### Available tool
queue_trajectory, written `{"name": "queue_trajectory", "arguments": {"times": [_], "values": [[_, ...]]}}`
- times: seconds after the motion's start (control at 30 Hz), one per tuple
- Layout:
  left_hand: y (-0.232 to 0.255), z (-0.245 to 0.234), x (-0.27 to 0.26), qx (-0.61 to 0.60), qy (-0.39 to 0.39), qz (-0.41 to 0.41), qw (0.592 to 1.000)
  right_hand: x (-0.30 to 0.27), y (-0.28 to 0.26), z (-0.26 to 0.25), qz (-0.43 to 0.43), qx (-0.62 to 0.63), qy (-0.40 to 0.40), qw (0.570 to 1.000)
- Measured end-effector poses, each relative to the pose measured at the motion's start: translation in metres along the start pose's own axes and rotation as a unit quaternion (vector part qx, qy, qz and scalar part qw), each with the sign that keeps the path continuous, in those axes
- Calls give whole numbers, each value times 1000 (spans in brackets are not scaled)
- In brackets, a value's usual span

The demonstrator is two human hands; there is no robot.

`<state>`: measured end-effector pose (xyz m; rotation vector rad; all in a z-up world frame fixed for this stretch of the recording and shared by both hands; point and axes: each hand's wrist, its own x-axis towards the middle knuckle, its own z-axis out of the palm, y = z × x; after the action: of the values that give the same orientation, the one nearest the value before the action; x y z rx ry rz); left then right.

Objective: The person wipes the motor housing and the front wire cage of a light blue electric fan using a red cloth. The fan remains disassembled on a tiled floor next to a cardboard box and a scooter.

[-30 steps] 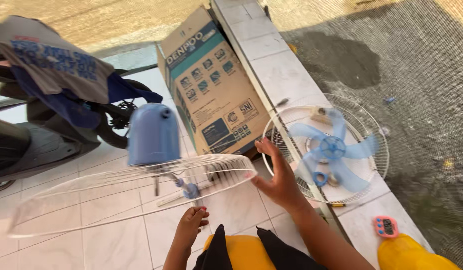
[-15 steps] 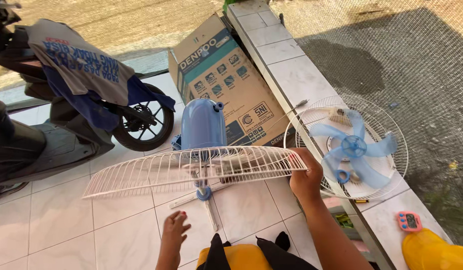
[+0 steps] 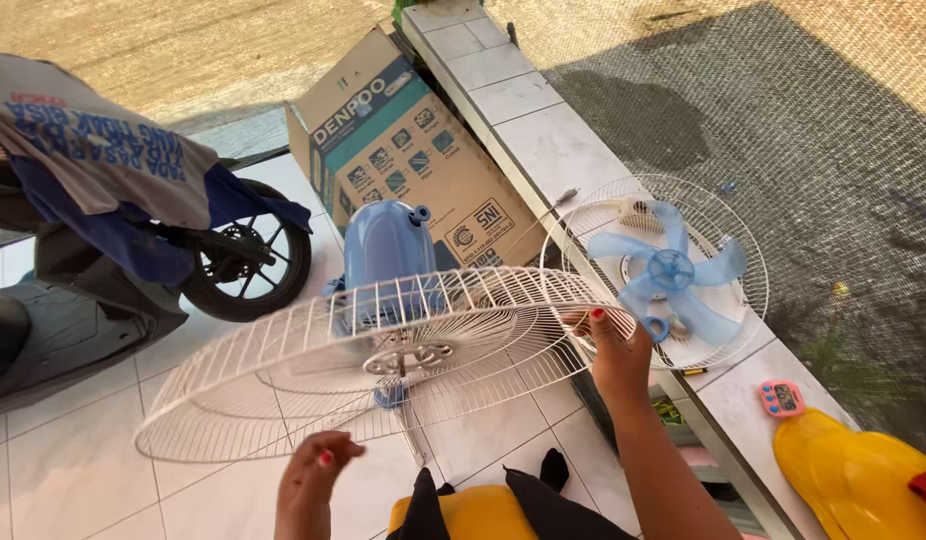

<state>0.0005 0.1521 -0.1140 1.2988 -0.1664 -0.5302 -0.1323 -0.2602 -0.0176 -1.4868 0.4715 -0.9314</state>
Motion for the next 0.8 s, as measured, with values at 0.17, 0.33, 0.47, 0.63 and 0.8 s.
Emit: {"name": "queue_trajectory", "arguments": {"times": [0.17,0.33,0.47,0.63,0.8], "values": [[16,12,4,82,-204,-131,967,-24,27,10,15,92,-24,995],[17,47,8,120,-228,-178,950,-67,24,37,-18,-129,-118,984],[7,55,1,163,-188,-174,953,-77,2,55,-150,-132,-172,965],[-25,55,-5,192,-125,-225,947,-61,-17,45,-213,-180,-198,940],[-86,65,-11,148,-50,-236,959,-52,-22,-3,-212,-214,-187,935]]}}
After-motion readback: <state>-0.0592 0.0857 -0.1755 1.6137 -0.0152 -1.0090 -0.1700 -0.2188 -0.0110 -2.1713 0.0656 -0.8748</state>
